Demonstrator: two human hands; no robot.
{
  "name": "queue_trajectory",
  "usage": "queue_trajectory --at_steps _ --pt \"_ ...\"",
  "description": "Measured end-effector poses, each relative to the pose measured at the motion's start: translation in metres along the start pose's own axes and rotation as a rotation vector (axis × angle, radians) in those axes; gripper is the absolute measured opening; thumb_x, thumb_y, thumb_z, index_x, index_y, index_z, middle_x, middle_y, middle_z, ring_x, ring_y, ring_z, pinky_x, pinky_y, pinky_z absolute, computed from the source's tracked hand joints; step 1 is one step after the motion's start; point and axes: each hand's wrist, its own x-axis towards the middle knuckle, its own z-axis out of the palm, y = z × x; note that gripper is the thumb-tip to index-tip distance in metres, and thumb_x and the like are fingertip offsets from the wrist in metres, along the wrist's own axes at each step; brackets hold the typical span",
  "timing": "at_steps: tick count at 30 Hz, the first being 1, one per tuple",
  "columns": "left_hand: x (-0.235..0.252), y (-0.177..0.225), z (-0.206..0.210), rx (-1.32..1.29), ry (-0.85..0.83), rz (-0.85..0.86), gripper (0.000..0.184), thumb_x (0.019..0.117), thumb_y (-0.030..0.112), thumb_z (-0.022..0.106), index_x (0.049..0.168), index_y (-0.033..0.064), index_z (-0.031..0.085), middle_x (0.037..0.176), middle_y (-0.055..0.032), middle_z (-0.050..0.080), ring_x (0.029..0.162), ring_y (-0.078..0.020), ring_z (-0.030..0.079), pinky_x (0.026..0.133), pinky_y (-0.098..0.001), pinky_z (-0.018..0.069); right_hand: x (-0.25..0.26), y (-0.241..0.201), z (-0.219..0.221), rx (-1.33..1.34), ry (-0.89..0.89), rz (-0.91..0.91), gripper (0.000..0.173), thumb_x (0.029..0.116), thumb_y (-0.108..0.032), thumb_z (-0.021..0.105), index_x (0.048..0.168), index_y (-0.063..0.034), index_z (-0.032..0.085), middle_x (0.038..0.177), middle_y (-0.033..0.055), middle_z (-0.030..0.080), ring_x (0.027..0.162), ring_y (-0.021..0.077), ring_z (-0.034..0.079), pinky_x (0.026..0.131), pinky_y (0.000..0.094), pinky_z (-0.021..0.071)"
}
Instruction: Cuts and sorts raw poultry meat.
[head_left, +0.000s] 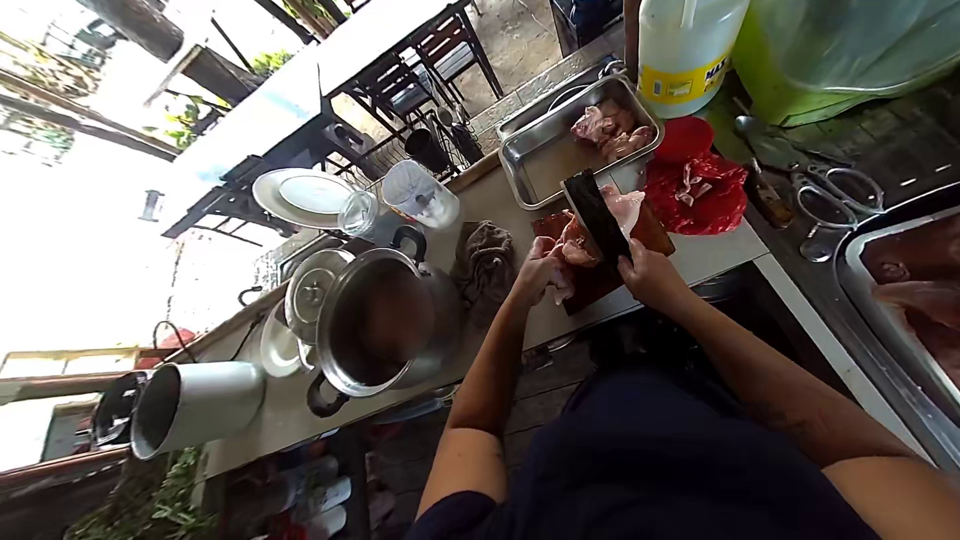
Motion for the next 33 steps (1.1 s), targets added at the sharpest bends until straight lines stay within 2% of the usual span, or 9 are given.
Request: queue_trajectory --at_steps 3,5,8,10,14,18,22,28,33 --pt "-0.008 -0.004 -0.008 0.201 0.003 0.091 0.037 0.0947 0.007 0.052 0.131 0.0068 0.045 0.098 -0.0084 0.064 0.076 -0.0127 0.063 0.066 -0.0320 0.0547 0.003 0.005 -0.002 -0.002 -0.004 0.012 0.037 0.1111 -0.023 0.041 0.133 0.0055 0.051 0.097 0.0282 0.067 0.088 0.0437 0.069 0.082 0.0618 0.0528" --pt "-0.020 0.012 0.007 0.560 0.126 0.151 0.042 0.0976 0.005 0.057 0.138 0.0039 0.047 0.123 -0.0194 0.063 0.101 -0.0299 0.066 0.083 -0.0483 0.0559 0.005 0.006 -0.004 0.005 -0.003 0.018 0.036 0.1108 -0.023 0.042 0.133 0.0047 0.052 0.096 0.0281 0.067 0.085 0.0430 0.069 0.079 0.0612 0.0538" --pt "-0.022 0.025 0.024 1.009 0.168 0.389 0.048 0.0906 -0.003 0.064 0.137 0.0030 0.058 0.150 -0.0243 0.047 0.136 -0.0437 0.048 0.111 -0.0600 0.0414 0.006 0.001 -0.008 -0.009 -0.011 0.017 0.038 0.1106 -0.022 0.042 0.138 0.0036 0.051 0.097 0.0279 0.068 0.084 0.0426 0.070 0.078 0.0607 0.0544" --pt "-0.021 0.023 0.024 1.072 0.093 0.475 0.044 0.0886 -0.007 0.063 0.131 0.0043 0.066 0.149 -0.0229 0.050 0.135 -0.0432 0.051 0.110 -0.0581 0.0431 0.000 -0.002 -0.006 -0.033 0.025 -0.009 0.037 0.1092 -0.020 0.043 0.136 0.0042 0.053 0.095 0.0276 0.068 0.085 0.0440 0.070 0.078 0.0626 0.0543" --pt "-0.012 0.002 0.009 0.847 0.057 0.473 0.039 0.0891 -0.011 0.061 0.127 -0.0014 0.062 0.143 -0.0287 0.048 0.117 -0.0423 0.061 0.092 -0.0530 0.0564 -0.017 -0.018 0.001 -0.077 0.037 -0.015 0.035 0.1091 -0.017 0.044 0.133 0.0072 0.050 0.094 0.0264 0.067 0.093 0.0439 0.069 0.081 0.0601 0.0535" --pt "-0.004 -0.024 0.003 0.730 0.094 0.545 0.033 0.0953 -0.002 0.060 0.129 -0.0033 0.060 0.140 -0.0334 0.047 0.120 -0.0472 0.057 0.097 -0.0564 0.0521 -0.024 -0.030 0.008 -0.160 -0.033 0.048 0.032 0.1101 -0.020 0.042 0.129 0.0046 0.051 0.092 0.0241 0.067 0.096 0.0431 0.069 0.080 0.0585 0.0529" --pt "-0.005 -0.026 0.007 0.726 0.124 0.499 0.030 0.0974 0.005 0.059 0.127 0.0009 0.063 0.133 -0.0273 0.053 0.122 -0.0428 0.055 0.102 -0.0579 0.0463 -0.030 -0.039 0.009 -0.252 -0.038 0.069 0.030 0.1105 -0.020 0.039 0.124 0.0039 0.051 0.089 0.0225 0.066 0.094 0.0416 0.070 0.079 0.0567 0.0533" --pt "-0.006 -0.024 0.013 0.738 0.192 0.406 0.033 0.0961 0.010 0.063 0.125 -0.0046 0.056 0.112 -0.0257 0.065 0.108 -0.0424 0.062 0.096 -0.0618 0.0442 -0.032 -0.041 0.015 -0.269 0.003 0.081 0.028 0.1097 -0.018 0.039 0.120 0.0043 0.053 0.084 0.0210 0.064 0.090 0.0407 0.069 0.075 0.0552 0.0528" --pt "-0.008 -0.027 0.015 0.705 0.201 0.378 0.030 0.1012 0.012 0.056 0.129 -0.0003 0.055 0.125 -0.0240 0.060 0.118 -0.0417 0.055 0.104 -0.0612 0.0371 -0.026 -0.014 0.014 -0.081 0.119 0.017 0.032 0.1072 -0.017 0.044 0.122 0.0086 0.055 0.079 0.0209 0.063 0.073 0.0366 0.066 0.069 0.0557 0.0528"
